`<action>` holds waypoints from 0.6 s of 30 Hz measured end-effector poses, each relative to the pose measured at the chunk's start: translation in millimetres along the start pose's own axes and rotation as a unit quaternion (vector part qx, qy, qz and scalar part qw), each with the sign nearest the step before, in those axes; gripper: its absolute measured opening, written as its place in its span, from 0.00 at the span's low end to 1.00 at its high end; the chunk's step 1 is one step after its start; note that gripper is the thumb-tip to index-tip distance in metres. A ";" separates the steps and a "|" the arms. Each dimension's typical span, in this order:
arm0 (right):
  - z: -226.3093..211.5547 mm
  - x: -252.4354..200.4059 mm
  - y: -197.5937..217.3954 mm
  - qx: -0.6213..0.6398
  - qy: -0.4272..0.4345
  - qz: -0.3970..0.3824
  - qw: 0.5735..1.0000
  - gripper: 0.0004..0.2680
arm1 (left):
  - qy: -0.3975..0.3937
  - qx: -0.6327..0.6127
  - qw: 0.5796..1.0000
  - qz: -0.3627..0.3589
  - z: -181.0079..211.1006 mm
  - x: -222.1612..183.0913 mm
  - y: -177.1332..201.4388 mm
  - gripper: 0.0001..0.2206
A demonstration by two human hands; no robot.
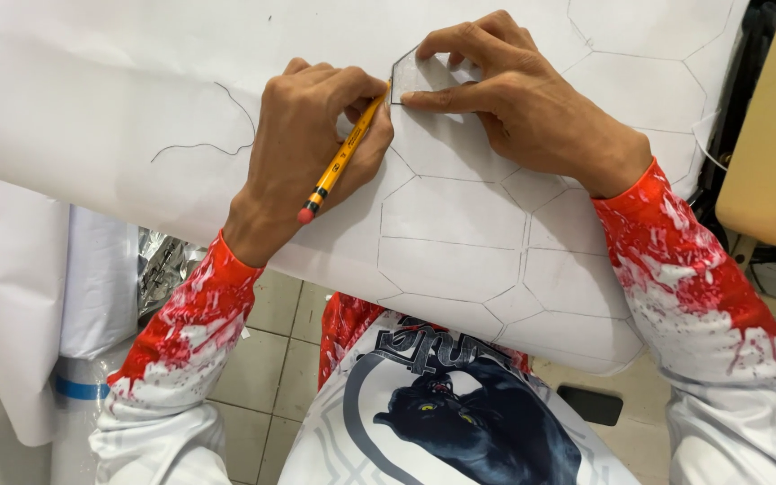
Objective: Tracing a small geometric template onto a large paper pattern sheet using a pencil.
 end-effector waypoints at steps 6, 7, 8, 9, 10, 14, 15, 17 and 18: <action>0.8 -1.4 -1.2 -0.007 0.001 -0.001 1.000 0.22 | 0.015 -0.012 1.000 -0.011 12.9 -11.1 5.2 0.03; 1.0 -1.4 -1.0 -0.005 0.001 -0.001 1.000 0.23 | 0.016 -0.012 1.000 -0.010 13.6 -12.5 5.5 0.04; 0.3 -1.3 -0.7 -0.006 0.001 -0.002 1.000 0.23 | 0.016 -0.013 1.000 -0.009 13.4 -11.9 5.4 0.04; -0.1 -0.8 -0.3 -0.005 0.000 -0.002 1.000 0.23 | 0.018 -0.015 1.000 -0.011 13.0 -11.1 5.2 0.04; -0.8 -0.4 0.2 -0.003 -0.001 -0.003 1.000 0.23 | 0.019 -0.018 1.000 -0.013 12.8 -10.4 5.1 0.04; -0.5 -0.7 -0.7 -0.005 0.004 0.000 1.000 0.22 | 0.005 0.002 1.000 -0.008 4.0 -4.2 0.7 0.04; -0.4 -0.5 -0.7 -0.005 0.002 0.001 1.000 0.22 | 0.004 0.002 1.000 -0.011 2.1 -2.5 0.1 0.04; -0.2 -0.2 -0.8 -0.005 0.000 0.001 1.000 0.22 | 0.003 0.003 1.000 -0.013 1.9 -0.2 2.1 0.04; 0.0 -0.3 -1.0 -0.004 -0.001 0.001 1.000 0.22 | 0.005 0.002 1.000 -0.022 3.3 0.4 3.9 0.03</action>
Point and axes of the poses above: each hand's wrist, its own x-axis towards the middle knuckle, its own y-axis out of the back of the hand, z = x × y, the point moved 5 cm from there along x, towards the middle knuckle, and after that the axes turned 2 degrees about -z, right-handed, at the moved point
